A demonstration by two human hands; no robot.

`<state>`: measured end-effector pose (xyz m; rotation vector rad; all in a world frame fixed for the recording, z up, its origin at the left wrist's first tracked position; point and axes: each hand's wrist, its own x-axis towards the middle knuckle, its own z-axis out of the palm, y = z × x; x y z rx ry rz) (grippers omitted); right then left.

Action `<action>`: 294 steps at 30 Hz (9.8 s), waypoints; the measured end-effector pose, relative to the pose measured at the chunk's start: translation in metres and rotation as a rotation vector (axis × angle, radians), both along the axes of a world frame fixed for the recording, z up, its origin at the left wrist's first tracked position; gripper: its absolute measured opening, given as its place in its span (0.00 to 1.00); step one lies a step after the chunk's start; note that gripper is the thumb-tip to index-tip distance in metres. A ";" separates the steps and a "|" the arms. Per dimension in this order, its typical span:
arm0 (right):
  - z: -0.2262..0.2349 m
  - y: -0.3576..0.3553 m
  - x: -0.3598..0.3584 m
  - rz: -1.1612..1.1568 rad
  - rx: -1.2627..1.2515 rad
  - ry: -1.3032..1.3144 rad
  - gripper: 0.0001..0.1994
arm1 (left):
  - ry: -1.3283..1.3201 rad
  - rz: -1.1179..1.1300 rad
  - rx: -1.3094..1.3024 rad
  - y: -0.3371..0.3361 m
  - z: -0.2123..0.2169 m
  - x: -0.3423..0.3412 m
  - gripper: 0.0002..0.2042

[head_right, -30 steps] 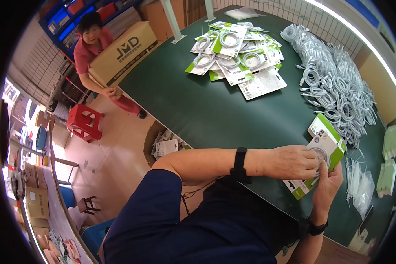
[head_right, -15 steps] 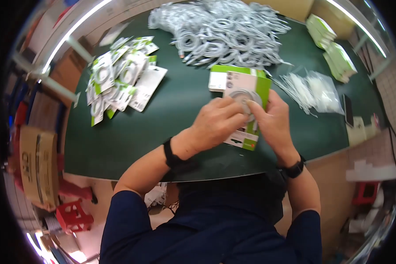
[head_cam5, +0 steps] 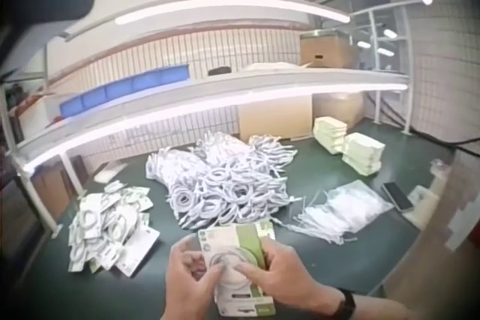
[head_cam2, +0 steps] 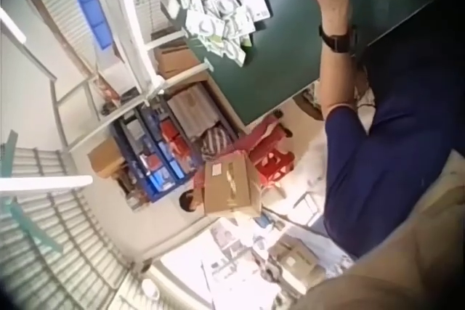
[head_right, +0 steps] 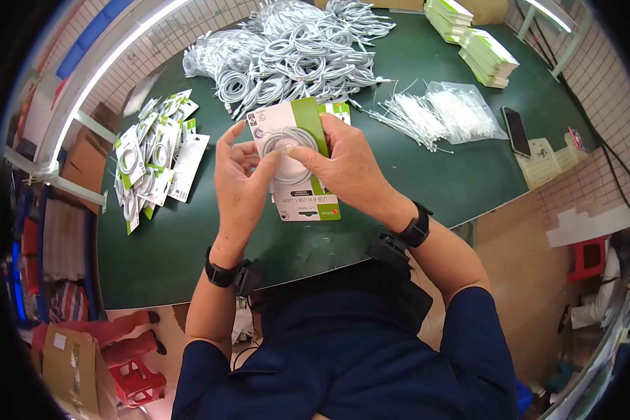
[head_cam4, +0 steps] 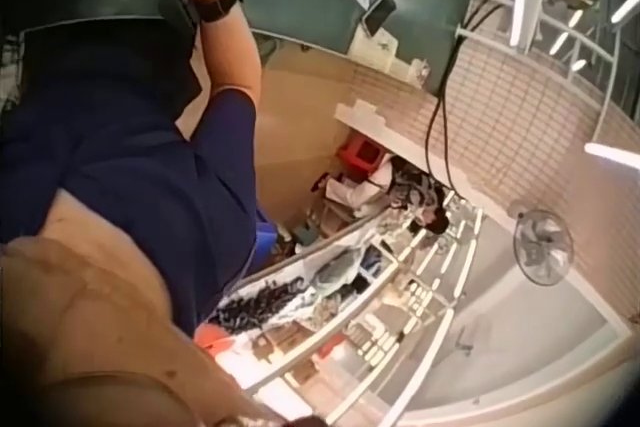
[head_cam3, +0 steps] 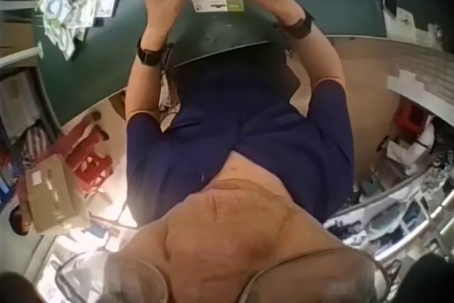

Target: The person packages a white cable by placing it onto a cardboard backing and threading two plastic zip ties through the holes to secure it. They pull the ties tight by hand and repeat the process with a second cable and backing.

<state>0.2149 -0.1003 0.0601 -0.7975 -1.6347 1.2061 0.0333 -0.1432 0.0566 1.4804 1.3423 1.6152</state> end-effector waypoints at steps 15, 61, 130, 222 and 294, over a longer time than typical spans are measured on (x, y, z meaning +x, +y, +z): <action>0.016 0.042 0.035 -0.573 0.876 0.006 0.15 | 0.094 0.181 0.346 0.037 0.035 0.074 0.18; -0.027 0.133 -0.052 0.105 -0.265 0.215 0.13 | -0.344 -0.344 -0.319 0.134 -0.015 -0.075 0.11; -0.014 0.149 -0.002 0.025 -0.124 -0.076 0.03 | -0.412 -0.073 -0.227 0.214 0.005 -0.103 0.21; -0.044 0.149 -0.029 0.613 -0.388 -0.533 0.18 | 0.322 -0.323 -0.399 0.139 -0.063 -0.051 0.08; -0.010 0.141 0.003 0.030 0.724 -0.522 0.12 | 0.627 -0.469 0.459 0.148 0.009 -0.017 0.11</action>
